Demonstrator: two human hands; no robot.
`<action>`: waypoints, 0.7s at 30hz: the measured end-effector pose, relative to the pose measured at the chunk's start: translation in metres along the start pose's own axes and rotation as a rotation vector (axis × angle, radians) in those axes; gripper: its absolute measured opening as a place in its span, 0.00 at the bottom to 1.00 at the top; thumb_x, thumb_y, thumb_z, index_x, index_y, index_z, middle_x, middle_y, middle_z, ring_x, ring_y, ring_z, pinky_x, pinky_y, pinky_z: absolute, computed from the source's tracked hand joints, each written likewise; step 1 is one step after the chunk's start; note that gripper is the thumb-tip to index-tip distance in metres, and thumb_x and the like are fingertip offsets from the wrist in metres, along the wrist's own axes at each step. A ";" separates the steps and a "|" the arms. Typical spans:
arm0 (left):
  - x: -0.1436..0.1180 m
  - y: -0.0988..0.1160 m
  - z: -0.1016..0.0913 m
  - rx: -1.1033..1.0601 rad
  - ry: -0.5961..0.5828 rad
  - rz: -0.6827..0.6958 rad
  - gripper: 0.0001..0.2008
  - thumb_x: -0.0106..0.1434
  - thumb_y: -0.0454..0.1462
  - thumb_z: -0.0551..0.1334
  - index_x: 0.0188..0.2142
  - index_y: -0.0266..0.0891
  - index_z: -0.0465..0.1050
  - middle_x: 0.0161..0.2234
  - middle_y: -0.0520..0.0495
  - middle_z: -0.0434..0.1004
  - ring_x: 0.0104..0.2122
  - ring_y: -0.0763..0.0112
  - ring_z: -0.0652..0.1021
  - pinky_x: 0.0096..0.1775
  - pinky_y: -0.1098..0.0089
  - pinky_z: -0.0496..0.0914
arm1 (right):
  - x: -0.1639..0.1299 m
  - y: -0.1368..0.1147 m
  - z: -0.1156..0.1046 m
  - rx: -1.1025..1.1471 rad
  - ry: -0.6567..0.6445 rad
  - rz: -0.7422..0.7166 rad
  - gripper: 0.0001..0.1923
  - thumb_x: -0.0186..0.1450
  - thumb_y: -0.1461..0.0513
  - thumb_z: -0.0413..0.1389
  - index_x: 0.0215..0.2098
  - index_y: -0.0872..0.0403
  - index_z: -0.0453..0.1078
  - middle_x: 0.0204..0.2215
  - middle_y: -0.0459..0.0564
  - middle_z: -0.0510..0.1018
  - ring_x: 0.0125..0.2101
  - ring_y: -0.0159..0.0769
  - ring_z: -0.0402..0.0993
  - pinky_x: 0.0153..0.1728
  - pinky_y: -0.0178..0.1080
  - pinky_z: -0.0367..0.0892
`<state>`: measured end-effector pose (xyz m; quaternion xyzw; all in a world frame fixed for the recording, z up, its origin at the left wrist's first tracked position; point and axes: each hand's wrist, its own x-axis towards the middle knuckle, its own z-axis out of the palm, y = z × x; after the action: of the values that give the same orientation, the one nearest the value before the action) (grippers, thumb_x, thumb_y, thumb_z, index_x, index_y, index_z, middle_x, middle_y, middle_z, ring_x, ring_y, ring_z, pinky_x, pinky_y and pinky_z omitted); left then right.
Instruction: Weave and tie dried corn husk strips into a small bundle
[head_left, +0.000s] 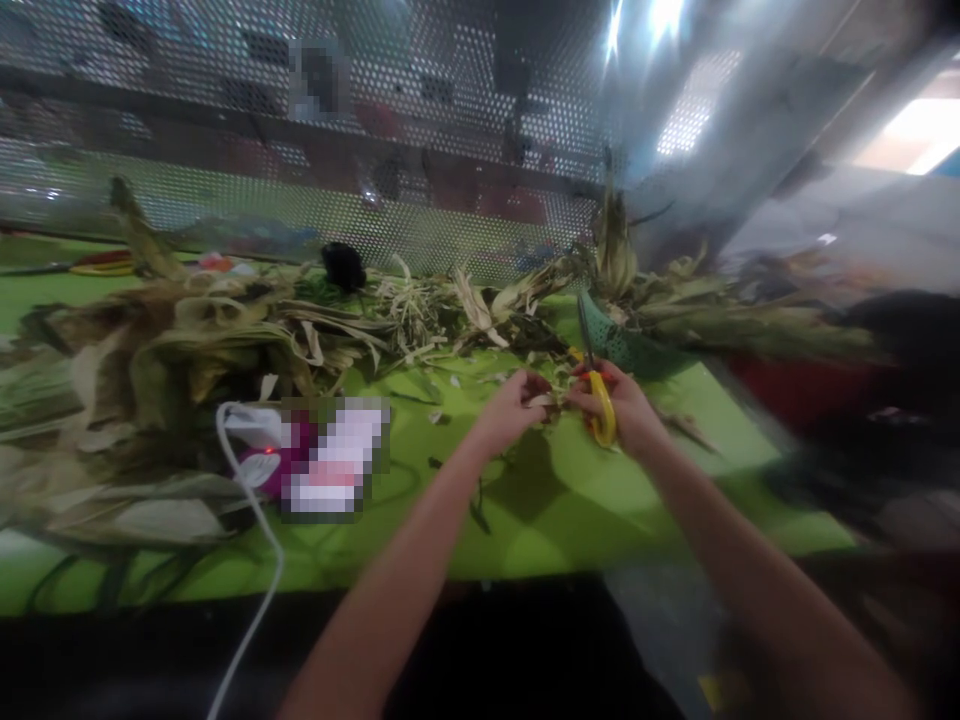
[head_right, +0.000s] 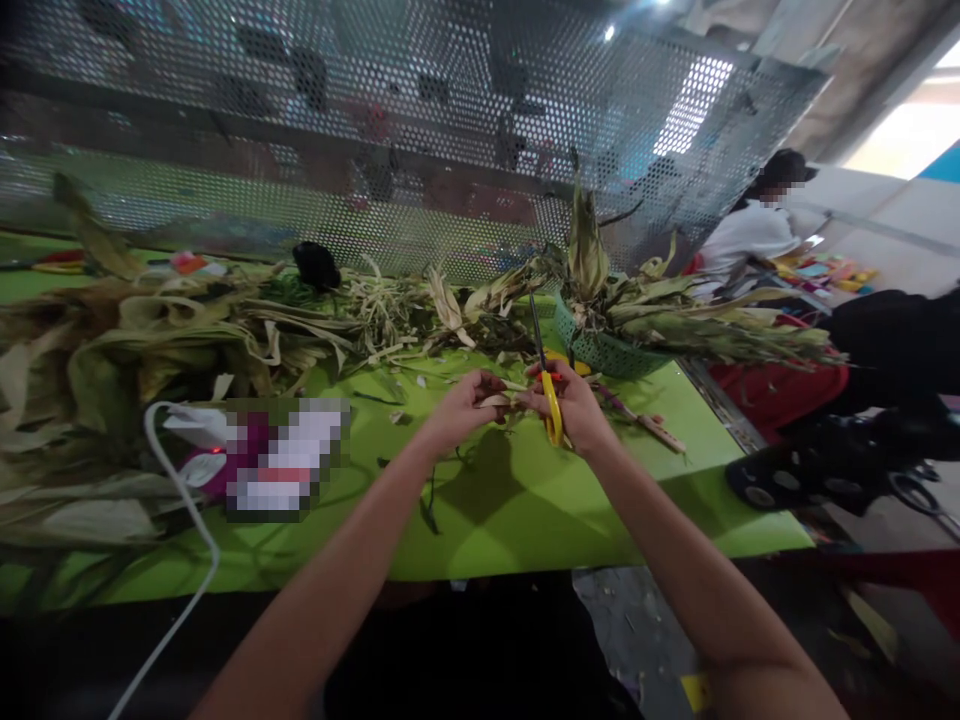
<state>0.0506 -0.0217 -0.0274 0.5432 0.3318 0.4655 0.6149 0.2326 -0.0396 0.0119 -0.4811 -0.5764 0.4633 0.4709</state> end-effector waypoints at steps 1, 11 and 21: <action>0.000 -0.001 -0.001 0.008 0.010 -0.008 0.18 0.49 0.30 0.67 0.39 0.36 0.66 0.32 0.49 0.74 0.32 0.71 0.76 0.38 0.68 0.70 | 0.001 0.002 0.001 0.033 -0.010 0.011 0.29 0.46 0.54 0.72 0.42 0.51 0.67 0.26 0.40 0.73 0.23 0.28 0.68 0.25 0.33 0.65; -0.001 0.001 -0.002 0.180 0.142 0.098 0.13 0.58 0.44 0.64 0.36 0.36 0.77 0.35 0.45 0.80 0.36 0.67 0.76 0.42 0.67 0.69 | -0.004 0.010 0.014 0.185 0.255 -0.108 0.29 0.43 0.58 0.73 0.38 0.49 0.64 0.25 0.38 0.72 0.23 0.29 0.70 0.26 0.36 0.71; -0.005 0.002 0.008 0.229 0.186 0.170 0.16 0.63 0.45 0.59 0.37 0.36 0.79 0.37 0.47 0.81 0.41 0.65 0.77 0.45 0.68 0.68 | -0.006 0.012 0.031 0.239 0.342 -0.160 0.27 0.46 0.58 0.71 0.38 0.49 0.64 0.26 0.37 0.71 0.25 0.29 0.71 0.29 0.36 0.72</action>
<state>0.0558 -0.0297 -0.0245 0.5905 0.3908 0.5233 0.4740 0.2040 -0.0468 -0.0045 -0.4462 -0.4652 0.4014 0.6507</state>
